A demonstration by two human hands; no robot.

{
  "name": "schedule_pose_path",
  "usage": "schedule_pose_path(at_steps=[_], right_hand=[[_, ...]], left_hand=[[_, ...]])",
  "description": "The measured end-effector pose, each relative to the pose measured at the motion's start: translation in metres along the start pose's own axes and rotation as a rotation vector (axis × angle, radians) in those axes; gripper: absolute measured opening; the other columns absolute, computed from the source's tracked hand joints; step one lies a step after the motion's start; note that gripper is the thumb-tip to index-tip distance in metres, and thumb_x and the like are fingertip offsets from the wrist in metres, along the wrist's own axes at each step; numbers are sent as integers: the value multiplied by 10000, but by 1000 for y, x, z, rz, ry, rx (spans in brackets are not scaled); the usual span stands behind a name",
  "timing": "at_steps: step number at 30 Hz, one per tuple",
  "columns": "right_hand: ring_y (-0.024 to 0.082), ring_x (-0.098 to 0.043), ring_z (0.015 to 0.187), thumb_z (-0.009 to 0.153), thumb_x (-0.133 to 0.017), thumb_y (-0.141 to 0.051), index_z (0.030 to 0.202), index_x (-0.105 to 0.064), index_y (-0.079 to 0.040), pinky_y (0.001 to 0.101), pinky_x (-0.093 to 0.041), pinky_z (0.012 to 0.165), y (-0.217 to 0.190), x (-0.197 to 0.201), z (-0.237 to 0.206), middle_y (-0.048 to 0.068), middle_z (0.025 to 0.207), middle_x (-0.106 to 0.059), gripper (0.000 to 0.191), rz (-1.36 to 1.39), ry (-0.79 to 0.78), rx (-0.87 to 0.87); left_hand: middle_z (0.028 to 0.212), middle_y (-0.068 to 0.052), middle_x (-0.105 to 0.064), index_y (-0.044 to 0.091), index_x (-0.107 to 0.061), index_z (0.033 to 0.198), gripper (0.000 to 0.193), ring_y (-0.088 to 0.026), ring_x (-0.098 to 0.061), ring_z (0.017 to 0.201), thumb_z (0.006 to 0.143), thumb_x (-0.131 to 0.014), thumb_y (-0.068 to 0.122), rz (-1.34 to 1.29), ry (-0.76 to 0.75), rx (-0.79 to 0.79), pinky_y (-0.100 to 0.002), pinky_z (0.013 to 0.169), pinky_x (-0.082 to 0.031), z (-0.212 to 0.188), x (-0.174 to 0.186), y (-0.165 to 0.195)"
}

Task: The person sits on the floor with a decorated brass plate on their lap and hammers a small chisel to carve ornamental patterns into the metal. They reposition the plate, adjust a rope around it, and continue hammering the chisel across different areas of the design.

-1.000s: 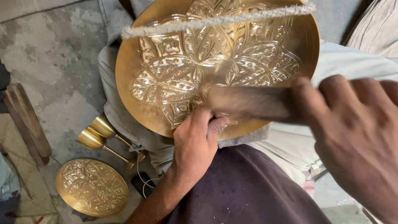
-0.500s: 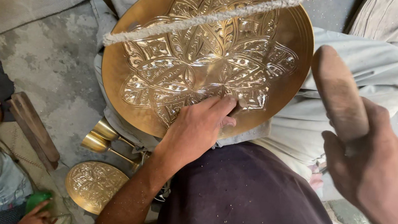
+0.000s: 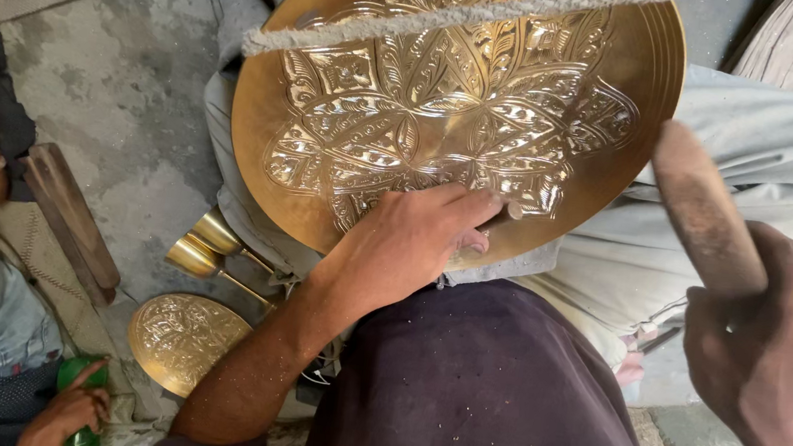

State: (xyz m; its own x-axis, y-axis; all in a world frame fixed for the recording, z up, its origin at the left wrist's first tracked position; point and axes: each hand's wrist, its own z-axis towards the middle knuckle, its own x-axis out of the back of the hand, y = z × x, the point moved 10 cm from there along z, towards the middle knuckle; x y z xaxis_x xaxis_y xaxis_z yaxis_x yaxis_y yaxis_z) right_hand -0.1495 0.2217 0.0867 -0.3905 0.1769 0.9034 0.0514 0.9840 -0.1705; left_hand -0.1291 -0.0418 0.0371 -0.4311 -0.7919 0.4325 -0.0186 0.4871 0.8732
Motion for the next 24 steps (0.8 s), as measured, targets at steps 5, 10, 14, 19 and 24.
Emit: schedule_pose_path(at_steps=[5, 10, 14, 19, 24], right_hand=[[306, -714, 960, 813, -714, -61, 1307, -488, 29, 394, -611, 807, -2, -2, 0, 211, 1062, -680, 551, 534, -19, 11], [361, -701, 851, 831, -674, 67, 1280, -568, 58, 469, -578, 735, -36, 3, -3, 247, 1046, -688, 461, 75, 101, 271], [277, -661, 731, 933, -654, 8, 1270, -638, -33, 449, -537, 676, -51, -6, 6, 154, 979, -702, 340, -232, 38, 337], [208, -654, 794, 1030, -599, -136, 1247, -645, -87, 368, -513, 716, -93, 18, 14, 100, 968, -691, 227, -252, 103, 471], [220, -636, 730, 960, -608, -73, 1338, -684, -84, 393, -504, 711, -151, 44, 22, 94, 943, -698, 385, -426, 129, 694]], left_hand=[[966, -120, -722, 96, -609, 1244, 282, -310, -750, 881, 969, -665, 122, 69, -40, 16, -425, 708, -594, 2, 0, 3], [951, -111, -720, 80, -616, 1244, 297, -262, -763, 865, 948, -617, 48, 46, -33, 7, -399, 708, -608, 3, 0, 7], [932, -138, -710, 34, -611, 1202, 235, -274, -757, 862, 972, -648, 66, 22, 56, 90, -403, 705, -608, -7, 4, -2], [970, -157, -699, 11, -598, 1189, 256, -293, -756, 851, 966, -686, 104, -65, 333, 137, -391, 693, -602, -28, 15, -7], [943, -159, -647, -3, -554, 1121, 273, -351, -687, 818, 992, -733, 159, 75, 618, 201, -425, 700, -553, -58, 19, -6]])
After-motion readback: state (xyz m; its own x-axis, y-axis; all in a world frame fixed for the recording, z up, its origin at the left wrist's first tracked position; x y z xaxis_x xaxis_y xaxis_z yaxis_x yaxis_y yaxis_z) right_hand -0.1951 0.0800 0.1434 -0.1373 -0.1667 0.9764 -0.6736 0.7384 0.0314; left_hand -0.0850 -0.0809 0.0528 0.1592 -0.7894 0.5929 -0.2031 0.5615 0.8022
